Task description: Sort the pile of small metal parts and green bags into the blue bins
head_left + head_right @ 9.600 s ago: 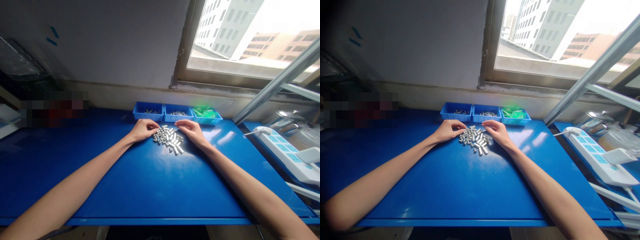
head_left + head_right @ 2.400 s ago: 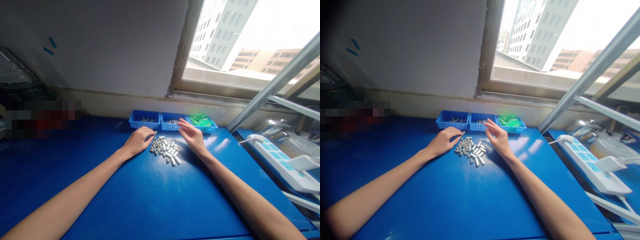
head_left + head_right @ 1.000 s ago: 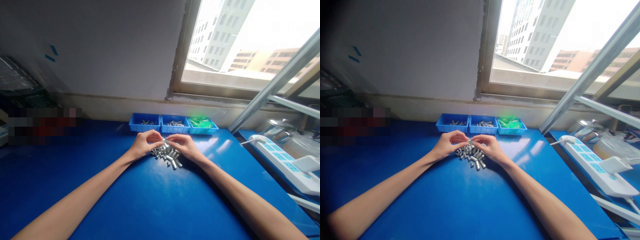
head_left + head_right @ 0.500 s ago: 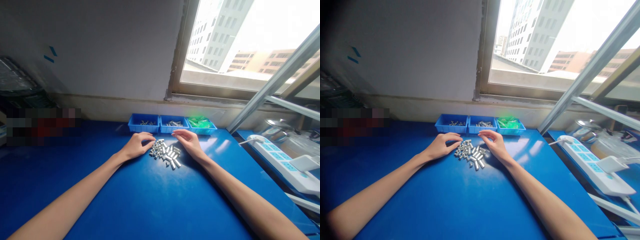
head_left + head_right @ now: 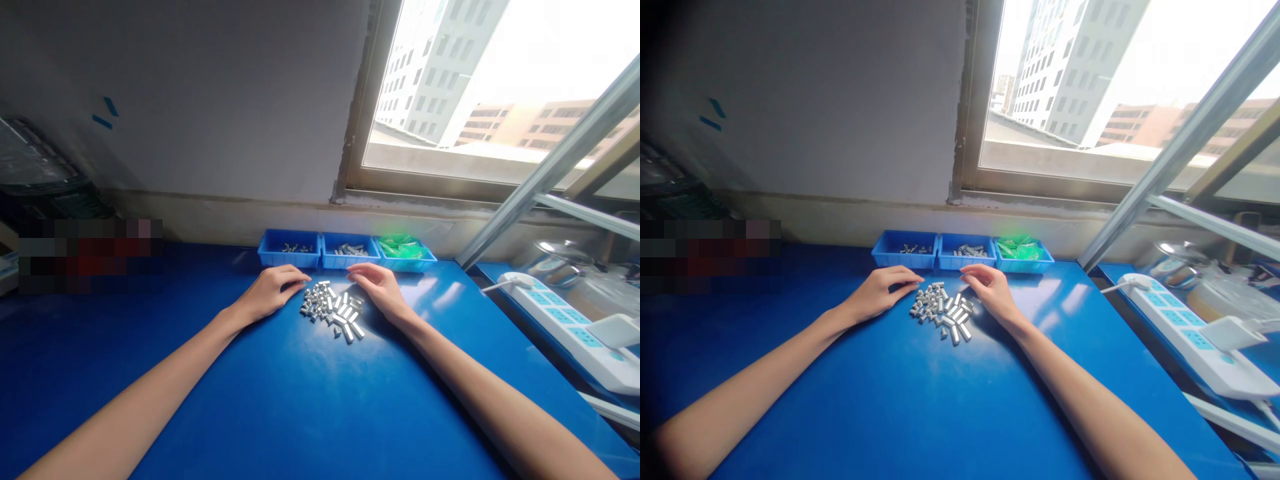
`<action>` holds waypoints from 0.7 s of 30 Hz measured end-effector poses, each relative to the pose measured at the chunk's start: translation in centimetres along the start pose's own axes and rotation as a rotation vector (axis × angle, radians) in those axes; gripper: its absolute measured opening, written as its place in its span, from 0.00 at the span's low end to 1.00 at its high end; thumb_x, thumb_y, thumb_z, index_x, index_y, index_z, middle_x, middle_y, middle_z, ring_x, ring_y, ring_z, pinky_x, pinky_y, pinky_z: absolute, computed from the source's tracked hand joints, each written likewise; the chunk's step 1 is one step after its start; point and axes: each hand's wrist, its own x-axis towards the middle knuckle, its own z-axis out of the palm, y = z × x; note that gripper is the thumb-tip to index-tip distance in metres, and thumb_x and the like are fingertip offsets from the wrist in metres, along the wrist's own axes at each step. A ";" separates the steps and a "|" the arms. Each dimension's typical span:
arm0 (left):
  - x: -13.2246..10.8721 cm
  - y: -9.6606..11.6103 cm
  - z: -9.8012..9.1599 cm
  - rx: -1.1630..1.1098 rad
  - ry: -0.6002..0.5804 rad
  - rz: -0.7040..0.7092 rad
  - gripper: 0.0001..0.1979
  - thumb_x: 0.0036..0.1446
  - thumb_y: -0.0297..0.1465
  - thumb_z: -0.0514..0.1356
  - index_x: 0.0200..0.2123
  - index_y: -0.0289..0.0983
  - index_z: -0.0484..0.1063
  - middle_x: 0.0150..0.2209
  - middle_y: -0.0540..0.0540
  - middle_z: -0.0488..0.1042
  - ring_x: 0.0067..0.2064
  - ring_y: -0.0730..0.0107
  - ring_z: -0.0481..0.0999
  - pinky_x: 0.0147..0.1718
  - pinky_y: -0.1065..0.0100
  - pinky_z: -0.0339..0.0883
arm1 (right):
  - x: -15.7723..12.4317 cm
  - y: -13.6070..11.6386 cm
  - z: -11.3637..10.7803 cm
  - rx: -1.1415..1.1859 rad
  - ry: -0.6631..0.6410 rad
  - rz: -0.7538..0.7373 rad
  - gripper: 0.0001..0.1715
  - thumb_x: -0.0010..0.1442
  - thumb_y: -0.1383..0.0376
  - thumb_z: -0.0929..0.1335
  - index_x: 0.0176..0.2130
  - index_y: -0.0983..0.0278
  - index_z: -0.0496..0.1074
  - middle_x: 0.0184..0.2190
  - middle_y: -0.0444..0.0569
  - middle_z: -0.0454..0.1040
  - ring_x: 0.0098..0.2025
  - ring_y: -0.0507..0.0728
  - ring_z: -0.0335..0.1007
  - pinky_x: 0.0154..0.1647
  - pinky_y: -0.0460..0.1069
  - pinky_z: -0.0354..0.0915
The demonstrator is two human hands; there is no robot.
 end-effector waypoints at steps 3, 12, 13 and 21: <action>0.2 0.6 -0.3 -0.023 0.036 -0.044 0.10 0.68 0.35 0.63 0.45 0.39 0.85 0.45 0.43 0.84 0.43 0.61 0.84 0.45 0.64 0.77 | 0.0 0.2 0.0 -0.022 -0.007 0.004 0.14 0.59 0.57 0.73 0.42 0.62 0.83 0.40 0.52 0.86 0.43 0.61 0.84 0.48 0.55 0.76; 1.4 1.9 0.1 -0.294 0.282 -0.367 0.14 0.59 0.42 0.72 0.38 0.36 0.84 0.37 0.43 0.86 0.31 0.61 0.86 0.35 0.65 0.81 | -0.2 0.2 0.1 -0.379 -0.118 -0.132 0.10 0.59 0.61 0.73 0.38 0.63 0.84 0.32 0.48 0.83 0.32 0.55 0.72 0.34 0.50 0.65; 1.6 1.9 0.1 -0.312 0.349 -0.380 0.14 0.58 0.42 0.72 0.38 0.36 0.85 0.37 0.43 0.86 0.34 0.58 0.87 0.39 0.63 0.82 | -0.2 0.2 0.0 -0.381 -0.138 -0.131 0.10 0.59 0.60 0.73 0.37 0.63 0.84 0.31 0.48 0.82 0.30 0.54 0.70 0.33 0.50 0.64; 1.8 1.2 0.3 -0.399 0.416 -0.308 0.20 0.61 0.42 0.70 0.51 0.37 0.84 0.61 0.39 0.79 0.58 0.51 0.82 0.60 0.53 0.77 | -0.2 0.4 -0.4 -0.349 -0.177 -0.094 0.15 0.61 0.55 0.74 0.40 0.63 0.85 0.30 0.48 0.81 0.28 0.53 0.67 0.30 0.49 0.62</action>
